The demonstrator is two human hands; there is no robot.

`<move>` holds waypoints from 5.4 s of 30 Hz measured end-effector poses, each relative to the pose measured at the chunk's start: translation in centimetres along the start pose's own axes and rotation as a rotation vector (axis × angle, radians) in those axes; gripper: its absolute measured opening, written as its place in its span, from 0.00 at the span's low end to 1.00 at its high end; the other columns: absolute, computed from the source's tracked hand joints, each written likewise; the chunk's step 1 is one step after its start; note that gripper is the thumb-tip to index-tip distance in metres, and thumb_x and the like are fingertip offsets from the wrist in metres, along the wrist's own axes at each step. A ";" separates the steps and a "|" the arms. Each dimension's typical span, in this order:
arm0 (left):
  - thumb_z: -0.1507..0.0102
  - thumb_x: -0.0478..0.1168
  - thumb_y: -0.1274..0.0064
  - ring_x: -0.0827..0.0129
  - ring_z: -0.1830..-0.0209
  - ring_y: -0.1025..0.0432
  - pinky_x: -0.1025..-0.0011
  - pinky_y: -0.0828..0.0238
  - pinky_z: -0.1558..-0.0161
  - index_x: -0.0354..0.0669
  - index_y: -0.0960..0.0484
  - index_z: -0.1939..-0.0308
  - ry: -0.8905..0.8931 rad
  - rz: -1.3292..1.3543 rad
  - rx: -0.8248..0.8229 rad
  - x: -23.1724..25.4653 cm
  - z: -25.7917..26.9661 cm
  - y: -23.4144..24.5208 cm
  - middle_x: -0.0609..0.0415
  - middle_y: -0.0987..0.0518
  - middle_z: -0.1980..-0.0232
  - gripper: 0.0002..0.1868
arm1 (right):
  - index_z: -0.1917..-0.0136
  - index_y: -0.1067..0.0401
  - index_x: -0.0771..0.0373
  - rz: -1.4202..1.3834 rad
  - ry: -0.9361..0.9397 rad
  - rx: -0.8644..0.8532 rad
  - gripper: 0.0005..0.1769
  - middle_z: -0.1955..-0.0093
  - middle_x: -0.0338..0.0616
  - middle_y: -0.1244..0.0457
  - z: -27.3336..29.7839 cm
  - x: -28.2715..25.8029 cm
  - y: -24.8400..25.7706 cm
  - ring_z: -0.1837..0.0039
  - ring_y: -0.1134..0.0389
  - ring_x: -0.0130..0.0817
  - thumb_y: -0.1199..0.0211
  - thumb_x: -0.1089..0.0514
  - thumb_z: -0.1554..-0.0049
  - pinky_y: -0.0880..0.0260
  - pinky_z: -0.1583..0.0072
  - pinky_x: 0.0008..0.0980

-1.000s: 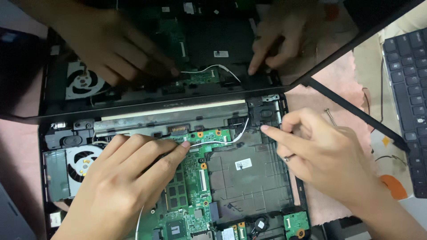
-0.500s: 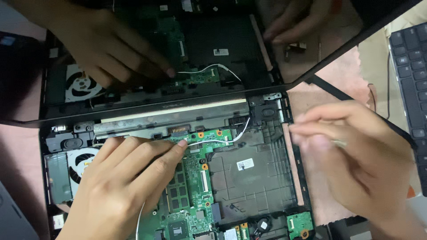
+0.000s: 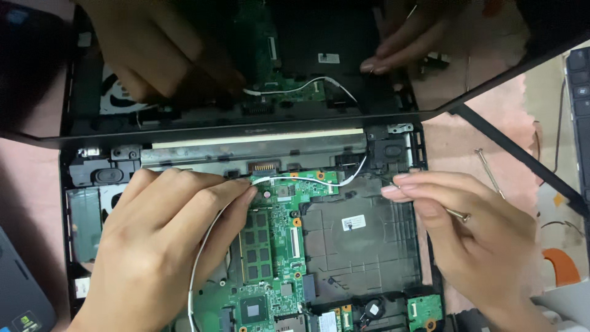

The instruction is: The person uses a screwdriver to remove screws from the side of a disassembled laptop. They then disconnect a white ribbon cable from the motherboard and carefully route it through the laptop's hinge area to the screen assembly.

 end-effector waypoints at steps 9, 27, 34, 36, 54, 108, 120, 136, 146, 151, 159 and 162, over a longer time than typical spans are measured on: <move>0.25 0.35 0.30 0.61 0.58 0.24 0.59 0.37 0.59 0.39 0.14 0.46 0.023 -0.022 -0.043 -0.2 -0.1 -0.1 0.55 0.14 0.52 0.08 | 0.45 0.15 0.66 -0.005 0.050 -0.046 0.15 0.41 0.47 0.22 -0.2 -0.3 -0.4 0.36 0.18 0.40 0.43 0.67 0.26 0.19 0.31 0.36; 0.29 0.42 0.37 0.73 0.67 0.21 0.70 0.36 0.61 0.46 0.13 0.61 0.074 0.328 -0.026 1.6 -1.4 0.7 0.59 0.11 0.62 0.07 | 0.45 0.13 0.67 0.037 0.276 -0.019 0.12 0.38 0.47 0.23 0.5 -1.7 -1.3 0.42 0.18 0.33 0.36 0.75 0.31 0.16 0.39 0.27; 0.29 0.37 0.34 0.70 0.65 0.21 0.68 0.33 0.58 0.40 0.14 0.63 0.133 0.258 0.066 0.8 -1.3 1.2 0.58 0.13 0.64 0.08 | 0.43 0.13 0.64 0.169 0.301 -0.103 0.10 0.36 0.41 0.22 0.5 -2.9 -1.7 0.36 0.21 0.28 0.34 0.70 0.31 0.21 0.30 0.27; 0.29 0.35 0.32 0.72 0.65 0.20 0.71 0.34 0.58 0.41 0.12 0.61 0.146 0.232 0.092 0.5 -1.2 1.3 0.58 0.11 0.63 0.07 | 0.42 0.14 0.65 0.184 0.398 -0.060 0.09 0.37 0.42 0.22 0.9 -3.3 -1.5 0.38 0.19 0.30 0.36 0.67 0.29 0.19 0.34 0.26; 0.26 0.34 0.33 0.71 0.64 0.24 0.68 0.38 0.59 0.43 0.14 0.59 0.096 0.115 0.050 0.2 -0.6 0.6 0.59 0.13 0.60 0.07 | 0.52 0.16 0.69 0.388 0.637 -0.051 0.10 0.39 0.46 0.21 0.7 -5.5 -1.9 0.38 0.19 0.37 0.34 0.68 0.28 0.18 0.37 0.26; 0.30 0.40 0.34 0.72 0.66 0.24 0.69 0.33 0.60 0.47 0.14 0.63 -0.089 0.165 -0.029 1.4 -0.5 -1.1 0.60 0.17 0.63 0.07 | 0.12 0.31 0.41 0.397 0.166 -0.263 0.47 0.30 0.46 0.34 -0.7 2.4 -3.7 0.38 0.33 0.49 0.36 0.72 0.40 0.32 0.38 0.49; 0.30 0.40 0.34 0.72 0.66 0.23 0.69 0.32 0.59 0.47 0.14 0.63 -0.087 0.159 -0.026 1.4 -0.7 -1.2 0.61 0.16 0.63 0.08 | 0.13 0.30 0.41 0.419 0.191 -0.266 0.44 0.28 0.48 0.37 -1.0 0.9 -4.0 0.40 0.32 0.49 0.41 0.73 0.36 0.33 0.43 0.47; 0.33 0.47 0.30 0.67 0.52 0.18 0.61 0.32 0.53 0.55 0.09 0.49 0.000 -0.096 -0.176 -1.6 1.3 -1.8 0.63 0.10 0.48 0.10 | 0.40 0.12 0.53 0.269 -0.095 -0.112 0.13 0.35 0.35 0.24 3.1 7.1 5.7 0.40 0.22 0.26 0.25 0.56 0.38 0.25 0.36 0.28; 0.29 0.47 0.34 0.67 0.56 0.21 0.63 0.34 0.57 0.57 0.09 0.47 -0.050 -0.225 -0.119 -2.3 3.2 1.0 0.64 0.12 0.44 0.08 | 0.38 0.14 0.59 0.103 -0.104 -0.016 0.14 0.34 0.41 0.25 2.7 5.2 6.1 0.36 0.23 0.29 0.24 0.60 0.38 0.20 0.32 0.28; 0.29 0.43 0.34 0.66 0.54 0.21 0.63 0.35 0.57 0.50 0.11 0.45 -0.136 -0.108 -0.108 1.2 0.8 1.0 0.60 0.12 0.45 0.09 | 0.38 0.14 0.62 0.117 0.045 0.053 0.13 0.32 0.44 0.23 0.4 1.7 7.0 0.38 0.23 0.27 0.23 0.65 0.37 0.17 0.41 0.25; 0.25 0.36 0.38 0.50 0.53 0.30 0.55 0.36 0.55 0.42 0.18 0.51 -0.320 -0.009 -0.275 6.9 -3.1 -2.5 0.46 0.21 0.44 0.04 | 0.42 0.14 0.65 0.030 0.485 -0.110 0.07 0.32 0.50 0.24 -2.7 0.0 1.7 0.37 0.21 0.46 0.27 0.67 0.34 0.23 0.32 0.42; 0.23 0.39 0.40 0.51 0.48 0.28 0.55 0.36 0.51 0.39 0.17 0.45 -0.362 -0.012 -0.245 7.6 -4.2 -3.8 0.44 0.19 0.38 0.07 | 0.44 0.13 0.67 0.016 0.446 -0.102 0.06 0.33 0.52 0.24 -3.5 0.2 1.4 0.41 0.22 0.49 0.27 0.69 0.35 0.22 0.32 0.46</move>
Point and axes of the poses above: each hand's wrist, its own z-axis away from the middle knuckle, its own y-axis out of the back of the hand, x = y × z, the point moved 10 cm from there along -z, towards the middle knuckle
